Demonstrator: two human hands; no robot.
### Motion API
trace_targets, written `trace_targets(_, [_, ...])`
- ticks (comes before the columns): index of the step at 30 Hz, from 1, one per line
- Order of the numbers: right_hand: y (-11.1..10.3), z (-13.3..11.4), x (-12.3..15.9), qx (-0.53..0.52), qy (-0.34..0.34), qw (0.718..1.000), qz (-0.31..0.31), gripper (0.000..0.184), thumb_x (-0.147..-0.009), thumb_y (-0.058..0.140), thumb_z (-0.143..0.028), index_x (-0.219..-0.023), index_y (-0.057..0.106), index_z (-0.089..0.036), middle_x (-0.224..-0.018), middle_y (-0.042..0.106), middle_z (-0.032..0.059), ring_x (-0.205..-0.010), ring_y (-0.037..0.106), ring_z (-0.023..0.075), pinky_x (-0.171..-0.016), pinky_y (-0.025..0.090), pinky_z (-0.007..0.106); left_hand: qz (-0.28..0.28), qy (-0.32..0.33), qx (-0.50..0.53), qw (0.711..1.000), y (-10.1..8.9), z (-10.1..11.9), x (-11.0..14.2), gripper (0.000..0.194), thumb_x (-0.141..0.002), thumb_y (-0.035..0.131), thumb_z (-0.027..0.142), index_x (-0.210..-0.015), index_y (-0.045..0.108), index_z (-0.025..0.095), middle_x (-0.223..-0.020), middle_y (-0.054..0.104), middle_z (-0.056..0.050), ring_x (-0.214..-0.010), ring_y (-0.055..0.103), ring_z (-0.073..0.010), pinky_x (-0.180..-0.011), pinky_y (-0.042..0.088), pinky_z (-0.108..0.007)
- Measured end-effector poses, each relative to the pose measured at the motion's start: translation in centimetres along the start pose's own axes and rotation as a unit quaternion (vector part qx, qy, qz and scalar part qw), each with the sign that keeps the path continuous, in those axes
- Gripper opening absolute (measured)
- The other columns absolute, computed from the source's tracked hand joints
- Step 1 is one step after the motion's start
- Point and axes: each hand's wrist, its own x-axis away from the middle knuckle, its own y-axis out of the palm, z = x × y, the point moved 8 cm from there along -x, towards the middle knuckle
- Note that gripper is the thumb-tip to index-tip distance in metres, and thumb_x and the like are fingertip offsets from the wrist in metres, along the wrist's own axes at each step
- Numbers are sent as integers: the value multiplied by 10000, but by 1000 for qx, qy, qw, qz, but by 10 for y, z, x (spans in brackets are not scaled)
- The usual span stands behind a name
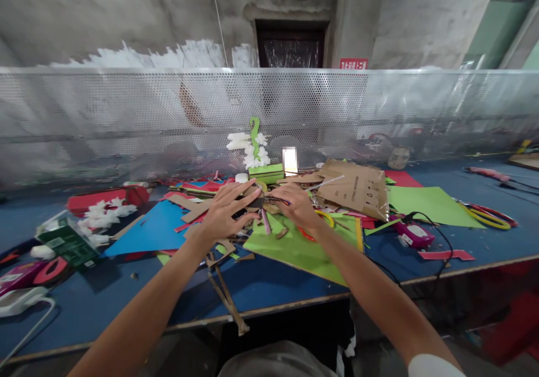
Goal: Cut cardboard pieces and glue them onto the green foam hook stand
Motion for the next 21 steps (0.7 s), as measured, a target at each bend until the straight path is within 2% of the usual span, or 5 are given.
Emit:
trace_targets(12, [2,8,1,-16,28,999,3,261,-1024,627,-456,-1111,832,-320,-1073,827,57,-1053,736,284,-1002,565,479,-11,17,-26,999,0,5,-1,663,-984,707,408,-1601,477,332,-1610,539,-153,-1417,575,-341,-1163,457,-549])
trace_targets(15, [-5,16,0,-47,77,995,42,223,-968,707,-478,-1046,840,-318,-1077,824,49,-1057,741,286,-1019,567,480,35,24,-42,998,-10,7,2,673,-960,738,433,-1575,498,304,-1594,550,-176,-1421,571,-348,-1161,460,-547])
trace_targets(18, [-14,38,2,-130,181,970,103,290,-858,804,-526,-996,835,-272,-1055,823,58,-1008,761,295,-953,609,467,83,52,-12,995,-17,8,7,377,-957,747,387,-1314,690,276,-1259,771,-120,-1157,729,-282,-1026,549,-435])
trace_targets(20, [-14,53,6,-204,247,940,118,369,-799,831,-557,-997,821,-246,-1006,821,64,-933,772,293,-859,643,451,54,23,24,998,-9,-1,7,158,-991,698,390,-1058,746,255,-946,799,-54,-880,756,-217,-867,572,-350])
trace_targets(21, [-12,58,7,-234,268,927,118,394,-777,840,-567,-994,813,-240,-982,818,66,-911,774,291,-826,651,443,29,-18,36,999,-2,-10,6,197,-1008,666,423,-986,740,242,-855,775,-40,-788,735,-202,-800,565,-332])
